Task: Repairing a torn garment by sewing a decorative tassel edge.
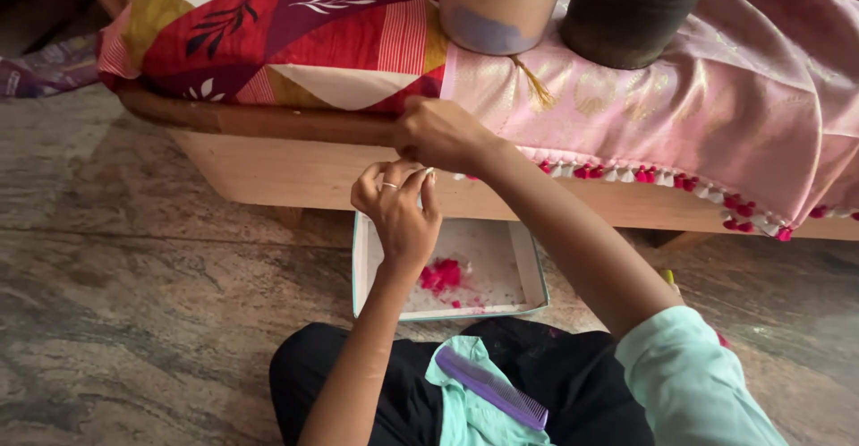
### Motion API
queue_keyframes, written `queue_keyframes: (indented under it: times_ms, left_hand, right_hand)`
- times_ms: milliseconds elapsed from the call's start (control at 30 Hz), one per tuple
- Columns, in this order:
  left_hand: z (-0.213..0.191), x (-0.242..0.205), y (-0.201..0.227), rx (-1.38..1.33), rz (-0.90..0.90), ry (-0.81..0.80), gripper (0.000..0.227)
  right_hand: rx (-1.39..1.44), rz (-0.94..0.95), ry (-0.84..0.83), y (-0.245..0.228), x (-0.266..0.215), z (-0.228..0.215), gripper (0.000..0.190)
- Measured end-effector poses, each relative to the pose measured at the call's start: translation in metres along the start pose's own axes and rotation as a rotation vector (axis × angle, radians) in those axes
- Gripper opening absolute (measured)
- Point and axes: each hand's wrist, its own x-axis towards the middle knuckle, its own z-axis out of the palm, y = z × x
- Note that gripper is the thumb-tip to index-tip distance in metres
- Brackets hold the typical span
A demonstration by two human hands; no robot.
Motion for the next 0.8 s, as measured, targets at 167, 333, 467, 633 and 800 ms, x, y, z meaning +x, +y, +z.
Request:
queue_keyframes:
  times_ms: [167,333,467,633,800]
  left_hand:
    - [0.005,0.003,-0.009,-0.069,-0.043,-0.037,0.006]
    - [0.011,0.002,-0.015,-0.324,-0.252,-0.132,0.007]
    - [0.01,0.005,-0.015,-0.53,-0.417,-0.178,0.009]
    - [0.009,0.005,-0.023,-0.422,-0.341,-0.19,0.009]
    - [-0.004,0.008,-0.016,-0.179,-0.116,-0.175,0.007]
  right_hand:
    - [0.124,0.145,0.305,-0.031,-0.027,-0.005,0.012]
    - [0.312,0.647,0.558,-0.052,-0.079,0.04,0.014]
    - [0.572,0.826,0.518,-0.043,-0.092,0.076,0.016]
    - [0.643,0.777,0.467,-0.053,-0.095,0.062,0.017]
    - [0.314,0.583,0.388,-0.061,-0.106,0.02,0.022]
